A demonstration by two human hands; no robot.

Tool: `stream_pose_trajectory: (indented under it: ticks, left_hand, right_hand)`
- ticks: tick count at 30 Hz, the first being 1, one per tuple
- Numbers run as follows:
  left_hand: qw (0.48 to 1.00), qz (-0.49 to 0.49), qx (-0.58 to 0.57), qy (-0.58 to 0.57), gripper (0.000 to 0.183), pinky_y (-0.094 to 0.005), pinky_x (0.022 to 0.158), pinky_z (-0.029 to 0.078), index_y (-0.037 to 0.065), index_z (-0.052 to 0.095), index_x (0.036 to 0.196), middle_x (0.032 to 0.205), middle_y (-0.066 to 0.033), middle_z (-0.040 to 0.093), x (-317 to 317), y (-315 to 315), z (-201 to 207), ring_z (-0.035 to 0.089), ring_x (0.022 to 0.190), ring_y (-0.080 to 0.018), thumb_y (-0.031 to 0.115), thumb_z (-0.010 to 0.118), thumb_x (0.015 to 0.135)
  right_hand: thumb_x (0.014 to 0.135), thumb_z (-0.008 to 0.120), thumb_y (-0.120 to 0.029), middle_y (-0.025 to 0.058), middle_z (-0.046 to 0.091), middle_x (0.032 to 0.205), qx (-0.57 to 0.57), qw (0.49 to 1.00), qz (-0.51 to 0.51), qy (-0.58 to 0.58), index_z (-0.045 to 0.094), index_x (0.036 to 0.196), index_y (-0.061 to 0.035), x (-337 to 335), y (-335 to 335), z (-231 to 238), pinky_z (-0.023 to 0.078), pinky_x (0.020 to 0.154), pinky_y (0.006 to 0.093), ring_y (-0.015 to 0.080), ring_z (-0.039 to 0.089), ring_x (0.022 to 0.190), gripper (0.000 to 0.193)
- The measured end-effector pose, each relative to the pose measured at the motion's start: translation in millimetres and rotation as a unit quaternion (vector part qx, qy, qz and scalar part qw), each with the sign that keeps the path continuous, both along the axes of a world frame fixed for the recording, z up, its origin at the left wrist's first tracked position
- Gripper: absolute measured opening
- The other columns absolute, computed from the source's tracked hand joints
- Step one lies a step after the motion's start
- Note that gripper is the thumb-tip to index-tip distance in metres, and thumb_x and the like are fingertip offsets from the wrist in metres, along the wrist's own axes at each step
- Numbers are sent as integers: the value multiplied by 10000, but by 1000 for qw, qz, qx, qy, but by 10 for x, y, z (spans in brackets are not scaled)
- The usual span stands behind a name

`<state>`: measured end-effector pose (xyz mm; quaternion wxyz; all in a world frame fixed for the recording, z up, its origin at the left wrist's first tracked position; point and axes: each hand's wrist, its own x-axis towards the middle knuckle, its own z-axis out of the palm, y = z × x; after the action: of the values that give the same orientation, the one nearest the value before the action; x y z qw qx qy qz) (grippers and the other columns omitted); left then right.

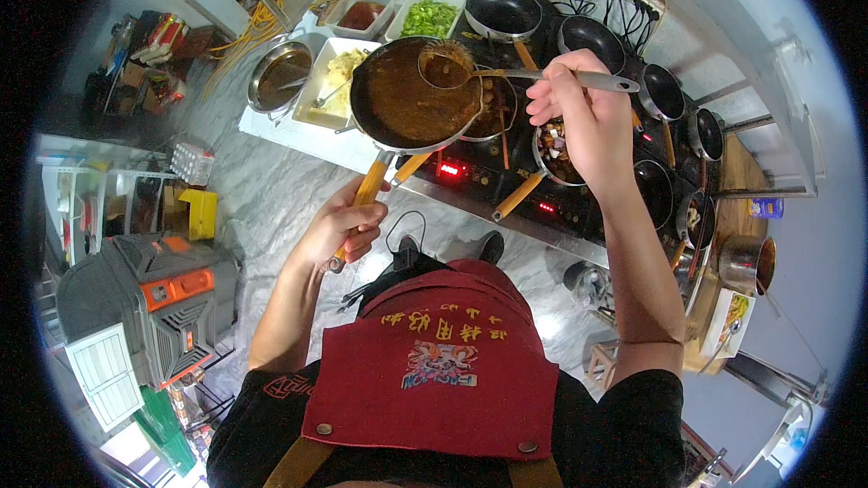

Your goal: The person prepares food in a commercial kitchen. They retrieve noodles from a bag, add them to a container, and stir ingredients in multiple small pans on an induction cooktop using chopsticks and a ladle.

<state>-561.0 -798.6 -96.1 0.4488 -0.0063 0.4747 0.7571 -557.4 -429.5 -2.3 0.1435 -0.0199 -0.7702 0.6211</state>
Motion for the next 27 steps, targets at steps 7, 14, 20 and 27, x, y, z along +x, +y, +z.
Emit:
stream_pose_trajectory:
  ticks: [7, 14, 20, 27]
  left_hand:
    - [1000, 12, -16, 1, 423, -240, 368, 357, 5, 458, 1412, 769, -3, 482, -135, -22, -118, 406, 431, -57, 44, 617, 1022]
    - [999, 32, -42, 12, 402, -213, 353, 352, 8, 460, 1388, 764, 10, 473, -220, -130, -180, 387, 414, -33, 61, 631, 1028]
    - [998, 38, -43, 22, 398, -217, 351, 359, 2, 455, 1387, 757, 13, 476, -267, -164, -122, 390, 404, -35, 71, 630, 1036]
    - [998, 41, -42, 28, 407, -219, 350, 353, -2, 454, 1393, 751, 12, 468, -236, -189, -45, 395, 411, -35, 90, 634, 1040]
  right_hand:
    - [1160, 545, -179, 143, 749, 930, -8, 999, -34, 10, 640, 1083, 15, -89, 159, -135, 624, 690, 303, 169, 744, 770, 230]
    - [1157, 554, -168, 133, 745, 931, -20, 998, -55, 3, 642, 1085, 8, -184, 372, -611, 620, 698, 295, 165, 742, 776, 210]
    - [1146, 557, -100, 93, 736, 921, 17, 998, -54, -7, 647, 1080, 12, -258, 388, -1315, 619, 718, 292, 141, 735, 787, 158]
    - [1102, 615, -110, 144, 688, 932, 237, 970, -6, 45, 626, 1090, -42, -291, 216, -1823, 585, 705, 413, 337, 734, 794, 70]
